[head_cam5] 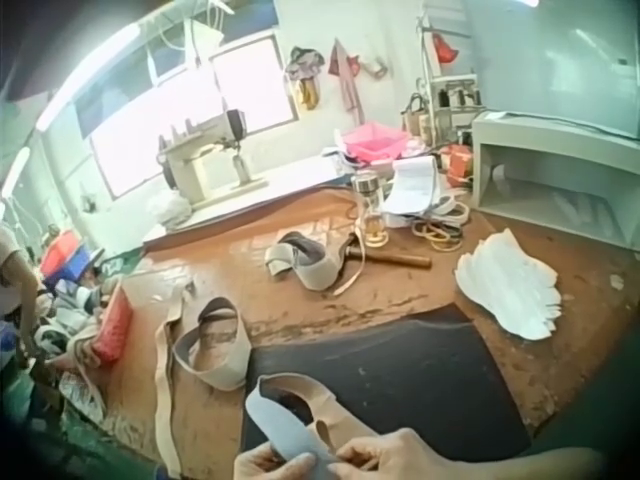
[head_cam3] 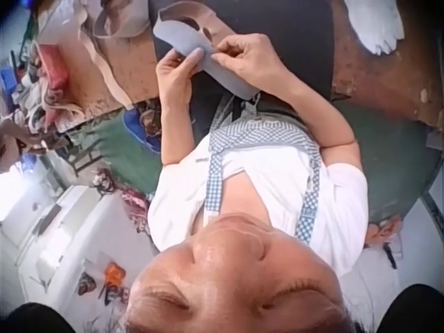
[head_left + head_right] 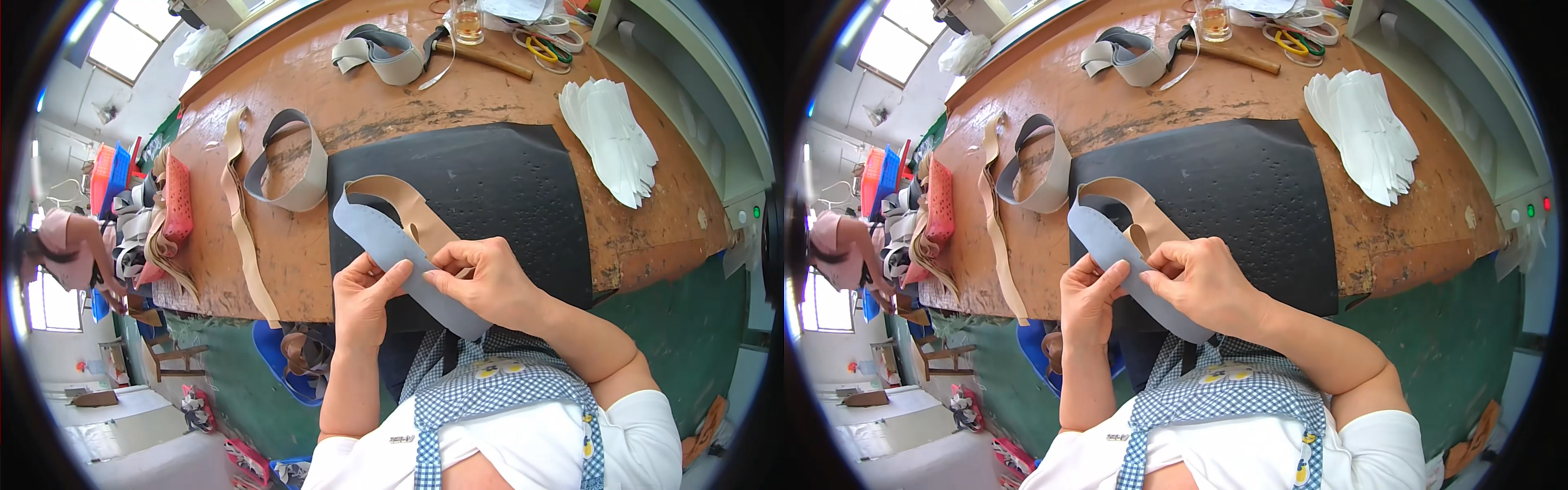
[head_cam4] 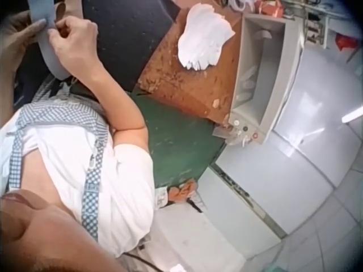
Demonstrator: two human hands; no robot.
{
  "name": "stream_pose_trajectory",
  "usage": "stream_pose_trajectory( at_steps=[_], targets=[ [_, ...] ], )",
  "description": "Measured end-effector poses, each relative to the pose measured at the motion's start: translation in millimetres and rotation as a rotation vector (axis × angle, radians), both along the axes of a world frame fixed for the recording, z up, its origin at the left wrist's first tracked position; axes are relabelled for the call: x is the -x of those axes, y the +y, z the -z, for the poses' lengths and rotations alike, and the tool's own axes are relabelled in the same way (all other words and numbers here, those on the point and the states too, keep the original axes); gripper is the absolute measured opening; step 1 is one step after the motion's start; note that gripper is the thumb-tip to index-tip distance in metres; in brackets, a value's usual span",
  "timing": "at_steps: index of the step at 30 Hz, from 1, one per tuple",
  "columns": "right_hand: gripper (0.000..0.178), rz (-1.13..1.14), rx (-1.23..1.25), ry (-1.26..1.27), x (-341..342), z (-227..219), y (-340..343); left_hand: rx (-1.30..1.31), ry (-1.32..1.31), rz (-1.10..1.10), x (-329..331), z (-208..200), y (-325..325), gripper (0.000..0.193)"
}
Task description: Peeling and aligning shoe lining and upper components at a factory workbench.
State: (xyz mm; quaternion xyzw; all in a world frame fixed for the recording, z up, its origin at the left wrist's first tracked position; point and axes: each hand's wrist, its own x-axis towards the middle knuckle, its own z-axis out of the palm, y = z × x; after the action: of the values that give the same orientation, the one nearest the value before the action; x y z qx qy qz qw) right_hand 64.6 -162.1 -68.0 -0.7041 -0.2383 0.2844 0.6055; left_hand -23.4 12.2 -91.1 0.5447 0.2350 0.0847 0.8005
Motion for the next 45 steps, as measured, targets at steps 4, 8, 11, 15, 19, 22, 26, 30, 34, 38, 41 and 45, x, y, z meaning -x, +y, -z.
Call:
stream_pose_trajectory(
  at_steps=[4, 8, 11, 15, 19, 22, 26, 30, 34, 38, 41, 45],
  targets=[
    [0.017, -0.010, 0.006, -0.033, -3.8, 2.1, 0.3, -0.056, -0.004, 0.030, 0.4, 1.4, 0.3, 0.022],
    [0.017, -0.006, -0.017, -0.012, -13.8, 3.7, 7.6, -0.171, -0.043, -0.012, -7.9, -5.5, 1.5, 0.024],
    [0.017, 0.264, -0.031, -0.938, -25.1, -14.4, 11.0, -0.871, -0.104, -0.237, -46.0, -59.7, 23.1, 0.018],
    [0.019, 0.221, -0.432, -1.578, -29.4, -59.1, 13.9, -2.086, -0.581, 0.111, -99.3, -98.9, 2.1, 0.002],
    [0.025, -0.109, 0.055, -1.338, -37.0, -42.4, -2.9, -2.012, 0.349, -0.473, -107.0, -36.6, -133.0, 0.007],
    [0.023, -0.125, 0.488, -1.116, -41.2, -5.1, -48.4, -2.383, -0.703, 0.667, -43.2, 42.0, -95.6, 0.019],
    [0.028, 0.087, 0.496, -1.040, -23.3, 29.9, -91.8, -2.033, -0.360, 0.720, -31.4, 23.1, -111.5, 0.027],
    [0.028, 0.265, 0.363, -1.301, -4.1, 35.8, -98.7, -1.845, -0.419, 0.462, -25.5, 38.1, -103.4, 0.021],
    [0.028, -0.003, 0.033, -1.217, 15.8, 49.3, -99.0, -1.707, -0.444, 0.275, -27.9, 41.4, -100.9, 0.012],
    [0.036, 0.061, 0.240, -1.074, 9.8, 63.9, -83.8, -1.077, -0.127, 0.116, -22.7, 48.4, -92.8, 0.009],
    [0.046, 0.112, 0.300, -1.014, 8.8, 67.4, -78.1, -0.556, 0.114, -0.164, -9.2, 56.6, -83.5, 0.011],
    [0.049, 0.078, 0.331, -0.832, -3.3, 57.9, -70.5, -1.017, -0.161, 0.124, 0.0, 47.7, -81.7, 0.005]
  ],
)
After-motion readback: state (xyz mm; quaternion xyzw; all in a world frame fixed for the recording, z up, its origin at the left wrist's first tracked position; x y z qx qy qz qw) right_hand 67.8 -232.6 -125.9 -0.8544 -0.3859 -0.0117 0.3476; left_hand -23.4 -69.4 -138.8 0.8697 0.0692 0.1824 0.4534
